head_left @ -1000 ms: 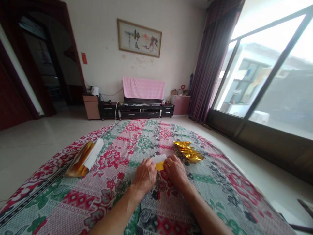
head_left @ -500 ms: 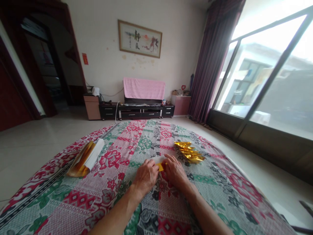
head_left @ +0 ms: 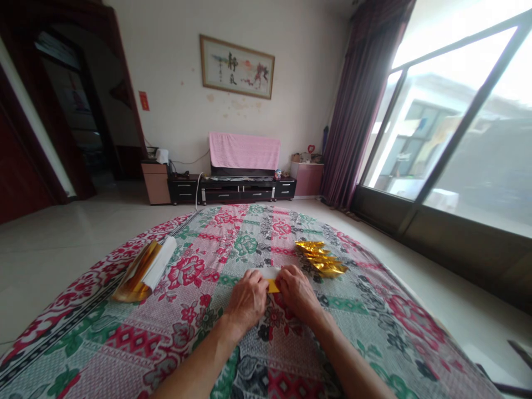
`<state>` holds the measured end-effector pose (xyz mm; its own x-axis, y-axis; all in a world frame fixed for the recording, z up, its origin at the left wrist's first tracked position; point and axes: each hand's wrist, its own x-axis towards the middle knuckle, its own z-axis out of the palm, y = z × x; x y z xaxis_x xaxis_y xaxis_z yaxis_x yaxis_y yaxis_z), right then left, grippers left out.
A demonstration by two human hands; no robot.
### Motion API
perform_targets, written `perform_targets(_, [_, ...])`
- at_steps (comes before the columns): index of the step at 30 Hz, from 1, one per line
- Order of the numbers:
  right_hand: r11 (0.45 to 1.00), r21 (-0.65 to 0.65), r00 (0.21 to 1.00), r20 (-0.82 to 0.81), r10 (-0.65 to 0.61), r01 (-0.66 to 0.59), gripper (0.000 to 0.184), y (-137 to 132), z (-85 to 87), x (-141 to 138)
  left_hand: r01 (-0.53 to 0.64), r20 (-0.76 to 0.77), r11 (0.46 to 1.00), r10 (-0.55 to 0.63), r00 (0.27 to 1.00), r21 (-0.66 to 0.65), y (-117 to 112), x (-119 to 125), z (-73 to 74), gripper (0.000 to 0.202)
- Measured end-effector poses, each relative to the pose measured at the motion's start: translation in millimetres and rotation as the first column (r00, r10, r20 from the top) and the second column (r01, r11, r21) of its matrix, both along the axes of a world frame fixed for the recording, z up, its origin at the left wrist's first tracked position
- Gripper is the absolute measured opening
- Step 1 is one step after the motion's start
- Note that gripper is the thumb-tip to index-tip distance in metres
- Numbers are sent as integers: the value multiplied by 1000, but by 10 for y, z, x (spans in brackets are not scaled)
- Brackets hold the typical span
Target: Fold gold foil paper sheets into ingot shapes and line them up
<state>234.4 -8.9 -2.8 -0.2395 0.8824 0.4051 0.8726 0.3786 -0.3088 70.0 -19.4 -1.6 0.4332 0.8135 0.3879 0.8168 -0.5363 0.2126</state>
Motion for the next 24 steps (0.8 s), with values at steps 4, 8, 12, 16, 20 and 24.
perform_targets(4, [1000, 8, 1000, -1, -23, 23, 17, -5, -15, 7, 8, 23, 1000, -8, 1000, -21, 3, -6, 7, 25])
perform_targets(8, [1000, 1, 1000, -5, 0, 0, 20, -11, -35, 10, 42, 40, 999, -40, 998, -33, 3, -12, 20, 25])
perform_targets(12, [999, -28, 1000, -22, 21, -22, 19, -6, -43, 13, 90, 52, 995, -88, 995, -38, 17, -33, 13, 24])
perform_targets(16, [1000, -15, 1000, -29, 12, -12, 17, 7, -46, 17, 113, 60, 993, -111, 992, -23, 32, -56, -2, 23])
perform_targets(20, [999, -14, 999, -22, -30, 29, 18, 11, -46, 23, 112, 78, 993, -110, 991, -30, 46, -55, -5, 25])
perform_targets(24, [998, -8, 997, -41, -65, 65, 30, 0, -34, 26, 80, 103, 996, -76, 992, -32, 71, -63, -2, 24])
